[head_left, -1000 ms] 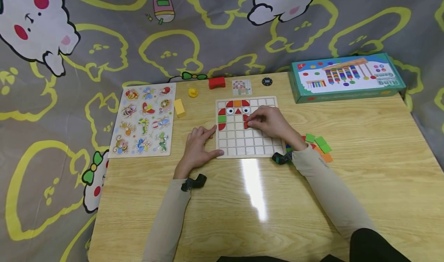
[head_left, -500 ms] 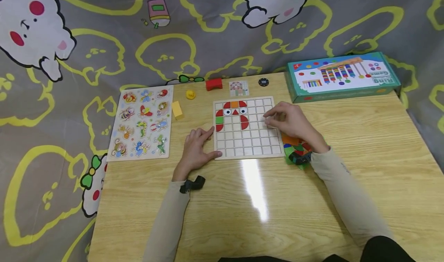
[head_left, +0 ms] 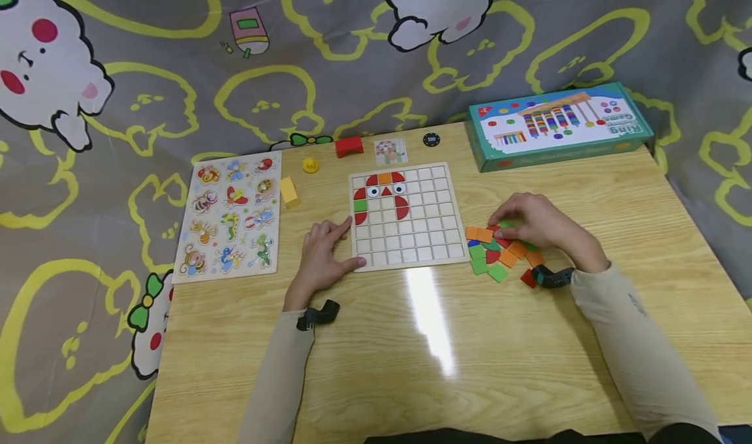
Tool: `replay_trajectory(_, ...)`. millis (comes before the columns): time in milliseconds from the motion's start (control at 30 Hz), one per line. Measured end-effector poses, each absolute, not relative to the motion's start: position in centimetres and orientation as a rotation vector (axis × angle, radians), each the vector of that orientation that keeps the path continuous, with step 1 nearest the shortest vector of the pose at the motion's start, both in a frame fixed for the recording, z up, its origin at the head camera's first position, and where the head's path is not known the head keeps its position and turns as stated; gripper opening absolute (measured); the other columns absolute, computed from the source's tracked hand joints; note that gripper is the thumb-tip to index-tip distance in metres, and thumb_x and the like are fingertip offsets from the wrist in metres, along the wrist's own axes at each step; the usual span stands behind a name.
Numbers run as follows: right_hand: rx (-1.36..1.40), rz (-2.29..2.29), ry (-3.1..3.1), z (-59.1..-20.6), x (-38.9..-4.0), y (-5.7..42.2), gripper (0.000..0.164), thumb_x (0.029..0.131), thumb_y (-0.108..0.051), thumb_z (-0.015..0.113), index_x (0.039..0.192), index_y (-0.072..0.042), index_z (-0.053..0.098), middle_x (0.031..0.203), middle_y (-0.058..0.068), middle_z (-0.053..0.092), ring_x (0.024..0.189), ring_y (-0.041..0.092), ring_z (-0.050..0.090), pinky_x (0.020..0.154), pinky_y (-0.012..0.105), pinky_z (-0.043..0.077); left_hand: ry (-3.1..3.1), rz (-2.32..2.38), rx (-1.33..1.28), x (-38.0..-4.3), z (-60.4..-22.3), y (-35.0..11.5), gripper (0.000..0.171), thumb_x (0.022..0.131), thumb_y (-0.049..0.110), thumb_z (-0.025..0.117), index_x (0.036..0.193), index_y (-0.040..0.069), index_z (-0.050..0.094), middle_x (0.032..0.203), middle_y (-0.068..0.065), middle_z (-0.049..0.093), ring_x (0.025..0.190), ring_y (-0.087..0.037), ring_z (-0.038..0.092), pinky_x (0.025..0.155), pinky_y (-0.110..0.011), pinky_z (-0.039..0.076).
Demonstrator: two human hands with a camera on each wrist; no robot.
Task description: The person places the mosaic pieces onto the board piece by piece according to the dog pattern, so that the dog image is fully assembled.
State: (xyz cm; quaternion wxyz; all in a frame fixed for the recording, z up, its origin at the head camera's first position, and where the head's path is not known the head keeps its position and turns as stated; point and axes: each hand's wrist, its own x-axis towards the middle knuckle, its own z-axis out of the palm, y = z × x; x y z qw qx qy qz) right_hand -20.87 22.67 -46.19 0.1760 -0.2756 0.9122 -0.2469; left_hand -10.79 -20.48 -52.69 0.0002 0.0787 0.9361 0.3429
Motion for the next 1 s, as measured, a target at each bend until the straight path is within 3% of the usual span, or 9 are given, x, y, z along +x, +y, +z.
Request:
replay_trajectory(233, -0.769, -0.705, 2.564, -46.6, -21.8, 22.6, 0.01, 0.088, -0.022, 0.076, 0.095, -0.017, 0.07, 0.094, -0.003, 0.07, 0.089, 0.019, 0.06, 0.081, 0.039, 0.046, 2.947, 1.064, 0.257, -11.0, -52.9, -20.7, 0.09, 0.075, 0.054, 0.081, 0.151, 0.023, 0.043, 0.106, 0.0, 0.048, 0.094, -0.019, 0.036, 0.084, -0.036, 0.026)
replay_trajectory(467, -0.648, -0.961, 2.568, -46.9, -23.5, 21.8, 0.013, 0.095, -0.026, 0.067, 0.1, -0.014, 0.066, 0.094, 0.003, 0.067, 0.081, 0.02, 0.062, 0.071, 0.023, 0.045, 2.97, 1.035, 0.268, -11.0, -53.0, -21.0, 0.091, 0.075, 0.054, 0.081, 0.151, 0.021, 0.044, 0.106, -0.001, 0.049, 0.094, -0.019, 0.037, 0.085, -0.036, 0.027)
replay_trajectory(600, -0.678, -1.094, 2.562, -46.7, -24.1, 18.9, 0.017, 0.098, -0.024, 0.062, 0.106, -0.009, 0.063, 0.097, 0.009, 0.068, 0.081, 0.025, 0.061, 0.069, 0.022, 0.045, 2.969, 1.037, 0.27, -11.0, -52.9, -21.1, 0.091, 0.075, 0.054, 0.081, 0.151, 0.021, 0.044, 0.107, -0.001, 0.049, 0.094, -0.02, 0.037, 0.085, -0.036, 0.027)
replay_trajectory(800, -0.725, -1.211, 2.543, -47.2, -24.4, 12.8, 0.021, 0.099, -0.021, 0.06, 0.116, -0.008, 0.064, 0.1, 0.008, 0.068, 0.085, 0.023, 0.061, 0.071, 0.022, 0.045, 2.957, 1.029, 0.264, -11.1, -52.8, -21.0, 0.091, 0.075, 0.055, 0.08, 0.151, 0.022, 0.043, 0.109, -0.001, 0.049, 0.095, -0.02, 0.037, 0.086, -0.036, 0.028)
replay_trajectory(1000, -0.772, -1.281, 2.514, -47.9, -24.5, 7.7, 0.02, 0.096, -0.025, 0.066, 0.11, -0.012, 0.068, 0.094, 0.004, 0.069, 0.081, 0.019, 0.065, 0.071, 0.027, 0.048, 2.956, 1.022, 0.262, -11.1, -52.8, -20.9, 0.091, 0.075, 0.055, 0.08, 0.151, 0.022, 0.043, 0.109, 0.0, 0.048, 0.095, -0.019, 0.036, 0.085, -0.035, 0.028)
